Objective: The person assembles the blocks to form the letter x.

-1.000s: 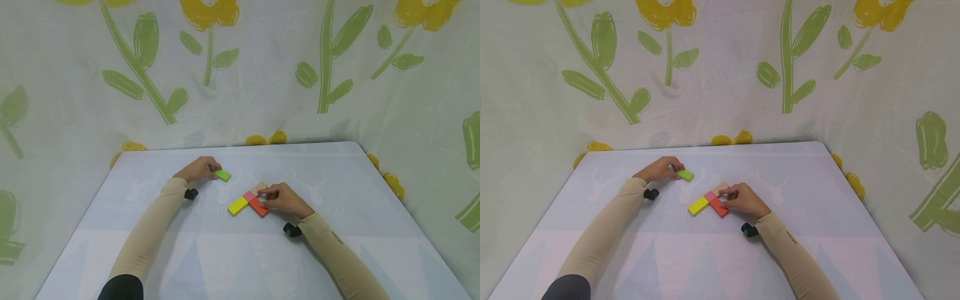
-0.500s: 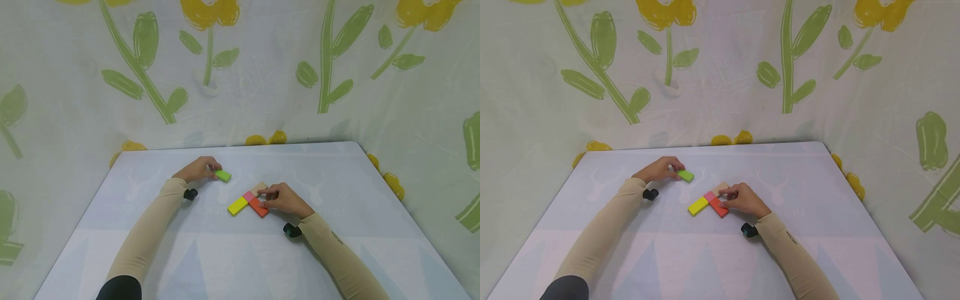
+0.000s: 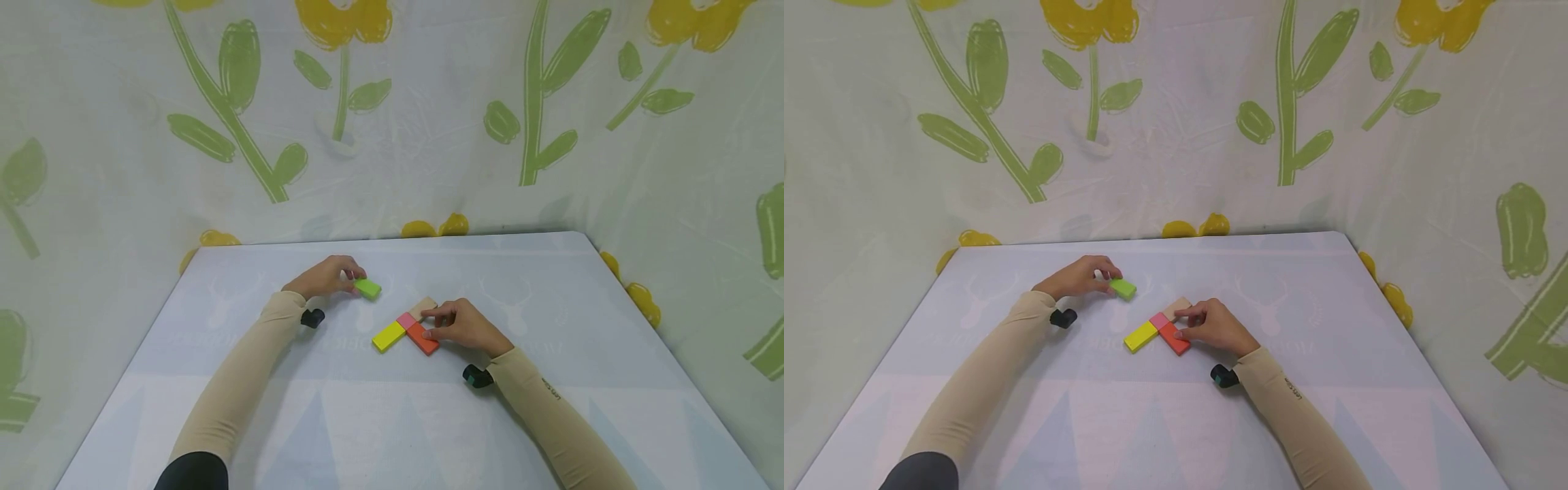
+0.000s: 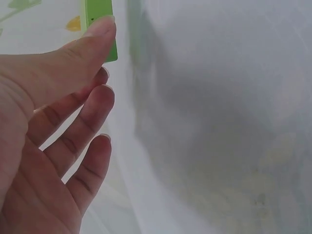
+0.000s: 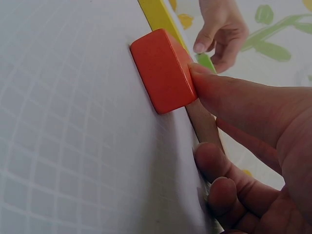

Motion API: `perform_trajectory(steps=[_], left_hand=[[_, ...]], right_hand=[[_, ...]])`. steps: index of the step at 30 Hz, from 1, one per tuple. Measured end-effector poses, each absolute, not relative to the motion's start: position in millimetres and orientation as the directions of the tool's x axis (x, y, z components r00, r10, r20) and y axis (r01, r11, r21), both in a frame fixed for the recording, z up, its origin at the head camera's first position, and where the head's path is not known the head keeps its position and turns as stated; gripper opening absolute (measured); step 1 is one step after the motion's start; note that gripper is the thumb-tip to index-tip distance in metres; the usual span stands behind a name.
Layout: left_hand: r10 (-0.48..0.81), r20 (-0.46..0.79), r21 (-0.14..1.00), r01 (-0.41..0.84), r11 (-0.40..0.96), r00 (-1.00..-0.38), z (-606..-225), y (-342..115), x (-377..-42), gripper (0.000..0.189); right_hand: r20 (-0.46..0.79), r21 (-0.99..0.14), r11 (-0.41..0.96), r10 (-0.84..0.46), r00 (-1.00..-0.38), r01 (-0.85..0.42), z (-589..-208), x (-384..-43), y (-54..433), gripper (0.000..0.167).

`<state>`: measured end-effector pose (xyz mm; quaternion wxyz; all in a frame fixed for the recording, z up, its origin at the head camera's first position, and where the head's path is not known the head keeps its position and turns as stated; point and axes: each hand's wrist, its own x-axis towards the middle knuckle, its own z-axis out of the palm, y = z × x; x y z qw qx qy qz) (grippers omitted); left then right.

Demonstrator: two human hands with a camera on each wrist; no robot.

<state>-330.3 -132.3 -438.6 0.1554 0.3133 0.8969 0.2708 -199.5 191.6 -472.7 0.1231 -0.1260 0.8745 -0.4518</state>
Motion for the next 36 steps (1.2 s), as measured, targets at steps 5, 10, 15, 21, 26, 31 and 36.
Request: perform_trajectory(steps=[5, 10, 15, 21, 26, 31, 36], left_hand=[[0.660, -0.106, 0.583, 0.491, 0.647, -0.744, -436.7, -129.3, -328.7, 0.034], [0.675, -0.106, 0.589, 0.501, 0.634, -0.730, -436.9, -126.5, -327.2, 0.032], [0.688, -0.110, 0.589, 0.511, 0.626, -0.717, -437.2, -124.5, -325.4, 0.032], [0.711, -0.108, 0.583, 0.535, 0.612, -0.695, -435.4, -123.6, -323.2, 0.032], [0.718, -0.112, 0.573, 0.546, 0.611, -0.687, -434.1, -122.2, -322.0, 0.032], [0.728, -0.118, 0.572, 0.553, 0.605, -0.675, -433.9, -119.8, -321.4, 0.032], [0.742, -0.113, 0.571, 0.568, 0.593, -0.661, -432.8, -117.5, -319.5, 0.032]], right_hand=[[-0.104, -0.821, 0.561, -0.331, -0.938, -0.107, -472.5, -199.1, 191.2, 0.045], [-0.113, -0.816, 0.570, -0.323, -0.940, -0.097, -472.5, -199.4, 191.0, 0.045], [-0.106, -0.822, 0.560, -0.332, -0.937, -0.105, -471.2, -198.0, 190.9, 0.045], [-0.106, -0.827, 0.553, -0.332, -0.937, -0.103, -470.4, -197.1, 190.4, 0.044], [-0.105, -0.829, 0.551, -0.331, -0.938, -0.101, -470.6, -197.1, 190.5, 0.045], [-0.101, -0.831, 0.546, -0.332, -0.938, -0.104, -471.0, -197.0, 190.5, 0.045], [-0.101, -0.832, 0.545, -0.332, -0.938, -0.103, -471.2, -197.0, 190.5, 0.045]])
